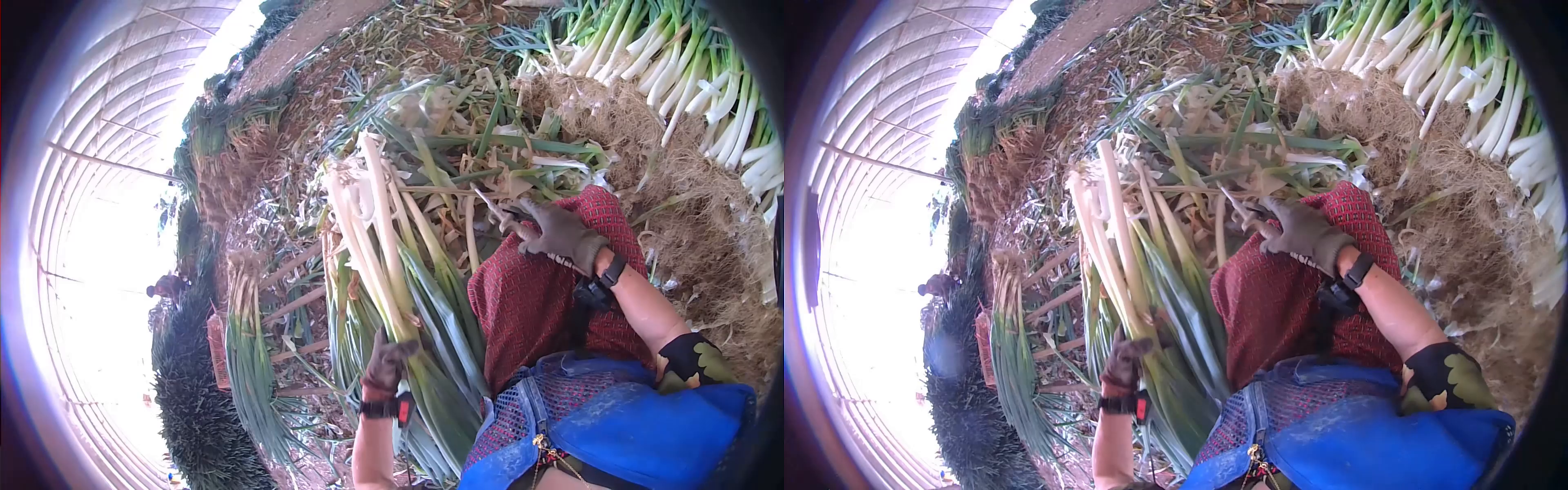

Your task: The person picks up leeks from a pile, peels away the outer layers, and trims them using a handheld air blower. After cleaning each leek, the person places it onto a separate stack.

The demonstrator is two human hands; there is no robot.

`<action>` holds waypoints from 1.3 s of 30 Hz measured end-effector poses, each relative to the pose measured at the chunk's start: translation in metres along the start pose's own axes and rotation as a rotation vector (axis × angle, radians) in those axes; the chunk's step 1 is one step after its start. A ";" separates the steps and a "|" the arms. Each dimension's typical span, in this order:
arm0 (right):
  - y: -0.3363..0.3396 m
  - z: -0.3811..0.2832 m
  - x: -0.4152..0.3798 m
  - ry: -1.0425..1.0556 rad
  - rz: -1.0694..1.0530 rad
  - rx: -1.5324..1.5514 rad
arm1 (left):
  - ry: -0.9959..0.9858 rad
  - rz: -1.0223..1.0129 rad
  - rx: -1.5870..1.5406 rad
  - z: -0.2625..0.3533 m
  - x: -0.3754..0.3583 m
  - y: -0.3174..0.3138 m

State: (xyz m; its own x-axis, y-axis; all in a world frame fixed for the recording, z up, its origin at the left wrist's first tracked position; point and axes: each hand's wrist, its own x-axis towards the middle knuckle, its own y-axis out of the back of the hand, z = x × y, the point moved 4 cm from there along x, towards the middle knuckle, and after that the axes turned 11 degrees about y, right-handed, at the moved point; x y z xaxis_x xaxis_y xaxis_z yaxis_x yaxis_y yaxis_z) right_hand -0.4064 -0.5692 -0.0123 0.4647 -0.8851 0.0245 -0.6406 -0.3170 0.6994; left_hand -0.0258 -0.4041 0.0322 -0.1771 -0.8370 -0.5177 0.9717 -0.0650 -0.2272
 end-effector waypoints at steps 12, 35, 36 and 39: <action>0.008 -0.148 0.096 0.504 0.131 0.258 | 0.221 -0.134 0.187 0.040 -0.091 -0.099; 0.114 -0.032 0.099 0.129 -0.176 -0.118 | 0.186 -0.009 0.164 0.013 -0.093 -0.081; 0.101 -0.075 0.081 0.175 -0.246 0.312 | 0.203 -0.016 0.116 0.021 -0.092 -0.091; 0.048 -0.118 0.083 0.344 -0.366 0.613 | 0.253 -0.124 0.039 0.016 -0.086 -0.098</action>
State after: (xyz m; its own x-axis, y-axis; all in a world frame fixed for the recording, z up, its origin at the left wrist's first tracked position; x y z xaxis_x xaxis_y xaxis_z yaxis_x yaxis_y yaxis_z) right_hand -0.3265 -0.6174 0.1073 0.8098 -0.5649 0.1584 -0.5865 -0.7873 0.1903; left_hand -0.1035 -0.3343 0.1122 -0.3237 -0.6595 -0.6784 0.9445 -0.1835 -0.2723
